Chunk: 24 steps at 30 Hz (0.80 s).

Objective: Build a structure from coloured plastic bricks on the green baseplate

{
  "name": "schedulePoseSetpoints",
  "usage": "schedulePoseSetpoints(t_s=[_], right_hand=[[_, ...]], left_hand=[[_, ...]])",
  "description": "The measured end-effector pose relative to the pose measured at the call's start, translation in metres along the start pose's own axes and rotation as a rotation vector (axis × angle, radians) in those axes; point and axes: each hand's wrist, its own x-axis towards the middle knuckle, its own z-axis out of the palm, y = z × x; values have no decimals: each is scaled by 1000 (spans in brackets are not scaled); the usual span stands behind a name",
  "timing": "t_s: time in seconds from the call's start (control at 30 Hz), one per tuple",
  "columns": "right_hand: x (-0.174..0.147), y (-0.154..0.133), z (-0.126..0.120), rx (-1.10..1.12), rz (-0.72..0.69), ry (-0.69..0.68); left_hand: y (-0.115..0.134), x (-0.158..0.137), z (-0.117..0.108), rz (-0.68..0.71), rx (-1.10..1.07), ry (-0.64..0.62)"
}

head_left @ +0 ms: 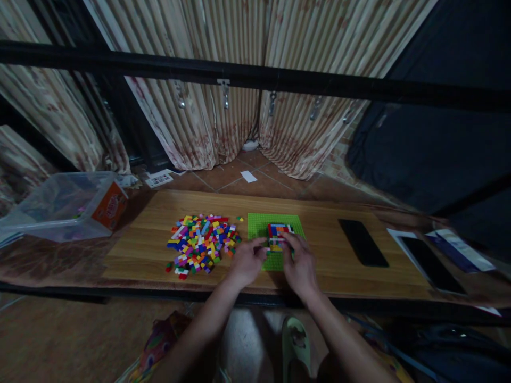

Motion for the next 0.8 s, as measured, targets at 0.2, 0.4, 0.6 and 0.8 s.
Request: schedulePoseSetpoints(t_s=[0.2, 0.4, 0.6, 0.8], right_hand=[[10, -8, -4, 514, 361, -134], [16, -16, -6, 671, 401, -236], [15, -14, -8, 733, 438, -235], [12, -16, -9, 836, 537, -219]], left_hand=[[6, 6, -1, -13, -331, -60], [9, 9, 3, 51, -309, -76], [10, 7, 5, 44, -315, -94], [12, 5, 4, 26, -359, -123]])
